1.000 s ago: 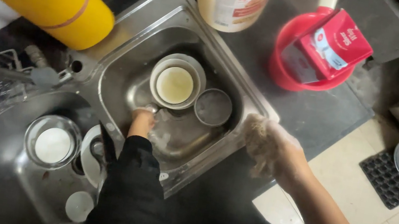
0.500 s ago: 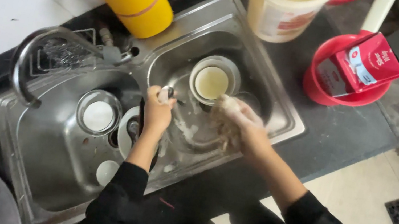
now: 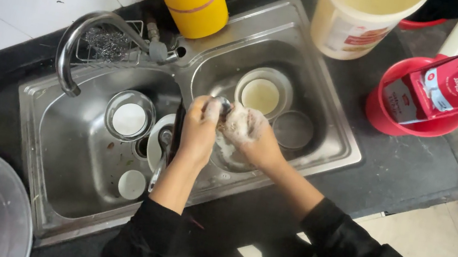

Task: Washing and rinsing various dishes including bowls and plates in a double-basin sink using a sponge.

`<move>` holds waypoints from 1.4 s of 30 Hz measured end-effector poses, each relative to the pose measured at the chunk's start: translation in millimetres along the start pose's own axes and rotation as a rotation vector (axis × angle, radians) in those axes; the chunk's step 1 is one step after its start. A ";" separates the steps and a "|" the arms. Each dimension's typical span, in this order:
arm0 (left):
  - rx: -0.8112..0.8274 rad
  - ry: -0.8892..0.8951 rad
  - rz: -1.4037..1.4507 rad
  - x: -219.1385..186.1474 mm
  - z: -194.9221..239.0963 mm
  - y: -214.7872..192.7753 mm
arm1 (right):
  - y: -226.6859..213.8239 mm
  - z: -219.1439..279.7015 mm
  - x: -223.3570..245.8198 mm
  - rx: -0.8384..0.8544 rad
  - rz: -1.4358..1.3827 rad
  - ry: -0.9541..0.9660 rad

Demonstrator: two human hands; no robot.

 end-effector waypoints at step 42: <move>0.451 0.145 -0.524 42.0 33.2 73.7 | -48.4 -1.1 32.4 -0.154 0.860 -0.099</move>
Point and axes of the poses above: each hand's wrist, its own z-axis away from the middle knuckle, its own y-axis out of the palm, x = y × z, the point moved 10 cm from there along -z, towards the middle knuckle, and after that the axes turned 4 degrees about -z, right-handed, at the moved point
